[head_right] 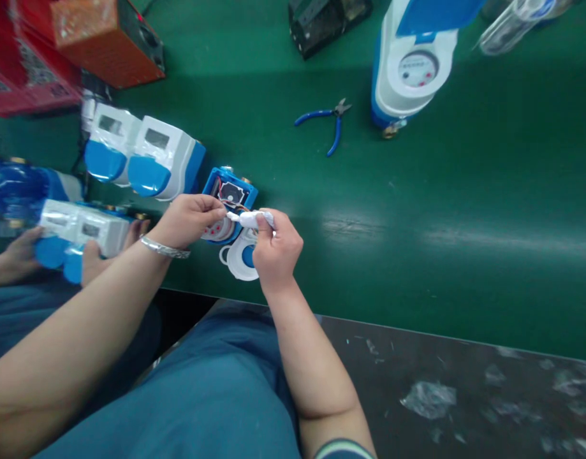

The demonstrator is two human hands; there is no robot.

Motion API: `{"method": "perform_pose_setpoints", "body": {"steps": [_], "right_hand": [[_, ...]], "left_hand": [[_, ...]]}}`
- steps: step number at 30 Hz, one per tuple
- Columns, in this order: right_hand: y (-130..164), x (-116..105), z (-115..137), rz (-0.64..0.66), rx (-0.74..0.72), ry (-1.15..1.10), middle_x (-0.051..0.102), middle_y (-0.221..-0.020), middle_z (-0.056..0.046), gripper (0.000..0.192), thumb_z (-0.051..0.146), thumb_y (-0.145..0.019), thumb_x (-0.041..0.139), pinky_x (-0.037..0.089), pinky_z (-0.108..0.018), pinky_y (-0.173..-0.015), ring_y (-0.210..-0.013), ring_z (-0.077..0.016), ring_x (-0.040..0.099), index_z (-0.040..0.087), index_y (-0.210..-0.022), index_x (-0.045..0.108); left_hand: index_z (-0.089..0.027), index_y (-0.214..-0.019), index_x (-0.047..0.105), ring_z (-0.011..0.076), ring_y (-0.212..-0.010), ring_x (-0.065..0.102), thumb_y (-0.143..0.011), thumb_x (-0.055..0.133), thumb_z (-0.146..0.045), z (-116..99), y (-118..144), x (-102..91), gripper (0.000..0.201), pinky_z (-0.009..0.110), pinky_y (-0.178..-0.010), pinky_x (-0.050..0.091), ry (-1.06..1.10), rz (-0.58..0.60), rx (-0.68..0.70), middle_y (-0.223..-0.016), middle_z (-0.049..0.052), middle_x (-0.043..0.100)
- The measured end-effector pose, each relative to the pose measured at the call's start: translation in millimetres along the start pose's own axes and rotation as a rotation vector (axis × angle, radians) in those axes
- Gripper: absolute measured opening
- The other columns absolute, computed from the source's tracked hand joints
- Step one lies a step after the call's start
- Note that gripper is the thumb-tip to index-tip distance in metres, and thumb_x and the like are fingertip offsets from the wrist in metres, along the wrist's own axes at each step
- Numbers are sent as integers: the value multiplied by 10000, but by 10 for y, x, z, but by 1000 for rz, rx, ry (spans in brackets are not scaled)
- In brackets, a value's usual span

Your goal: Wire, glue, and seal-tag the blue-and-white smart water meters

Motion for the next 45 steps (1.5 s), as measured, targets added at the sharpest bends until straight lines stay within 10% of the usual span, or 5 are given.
{"method": "perform_pose_setpoints", "body": {"steps": [45], "right_hand": [[-35,59,-195,22,122,-101,621,-680,29,167,331,-784,511,440,-217,-594,-627,-106,558,200,-760,611]], "left_hand": [[-123,-657,592,77,-486,419,-668,531,-322,-17,44,-4,208,197,-458,344,9,40,-10,-550,-13,519]]}}
Point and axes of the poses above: each hand's wrist, its own y-axis away from the middle knuckle, its own x-axis out of the palm, z = x × y, the point moved 9 cm from there along -y, towards the middle knuckle
